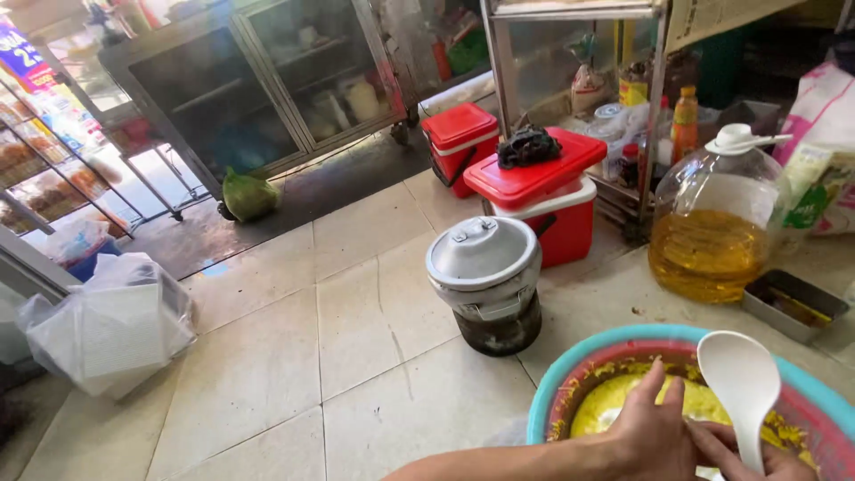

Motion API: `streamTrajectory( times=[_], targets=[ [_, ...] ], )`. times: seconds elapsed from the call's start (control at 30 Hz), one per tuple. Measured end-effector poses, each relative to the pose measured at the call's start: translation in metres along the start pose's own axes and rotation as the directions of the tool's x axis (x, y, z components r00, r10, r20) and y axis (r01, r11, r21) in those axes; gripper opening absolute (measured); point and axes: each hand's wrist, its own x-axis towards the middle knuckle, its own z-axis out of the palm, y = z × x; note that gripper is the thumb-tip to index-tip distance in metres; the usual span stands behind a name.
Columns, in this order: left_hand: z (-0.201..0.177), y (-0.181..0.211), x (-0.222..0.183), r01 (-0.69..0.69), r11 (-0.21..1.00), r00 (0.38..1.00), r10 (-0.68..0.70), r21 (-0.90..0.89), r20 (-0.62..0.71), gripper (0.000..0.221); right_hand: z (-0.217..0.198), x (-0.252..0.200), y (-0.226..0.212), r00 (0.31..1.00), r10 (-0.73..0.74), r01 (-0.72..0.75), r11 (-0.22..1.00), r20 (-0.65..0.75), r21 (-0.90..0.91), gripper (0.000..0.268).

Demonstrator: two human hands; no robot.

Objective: Mixing cooked yellow rice with condensed milk and sugar in a large basin.

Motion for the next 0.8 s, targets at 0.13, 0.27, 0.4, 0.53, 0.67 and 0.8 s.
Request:
streamTrajectory(
  times=[0.13,0.27,0.4,0.53,0.67,0.8],
  targets=[
    [-0.059,-0.024,0.029,-0.08,0.991,0.989,0.093,-0.108,0.117,0.094,-0.012,0.067,0.06,0.962,-0.074,0.088,0.995,0.262,-0.043,0.029],
    [-0.034,-0.015,0.02,-0.043,0.985,0.992,0.062,-0.166,0.107,0.092,-0.015,0.046,0.059,0.986,-0.169,0.169,0.984,0.005,-0.051,0.032],
    [0.006,0.007,-0.001,0.119,0.993,0.991,-0.12,-0.022,-0.056,0.092,-0.021,0.034,0.039,1.0,0.002,-0.004,0.976,-0.009,-0.22,0.036],
    [0.035,0.036,-0.038,0.273,0.953,0.96,-0.263,0.128,-0.092,0.087,-0.042,0.01,-0.006,0.98,-0.108,0.016,0.878,-0.166,-0.478,0.042],
    [0.05,0.083,-0.084,0.322,0.84,0.942,-0.236,0.437,-0.239,0.065,-0.061,0.01,-0.007,0.987,0.033,-0.117,0.805,-0.154,-0.582,0.045],
    [0.013,0.134,-0.116,0.296,0.805,0.89,-0.037,0.514,-0.454,0.052,-0.092,0.043,0.039,0.973,0.171,0.025,0.583,0.153,-0.812,0.053]
  ],
)
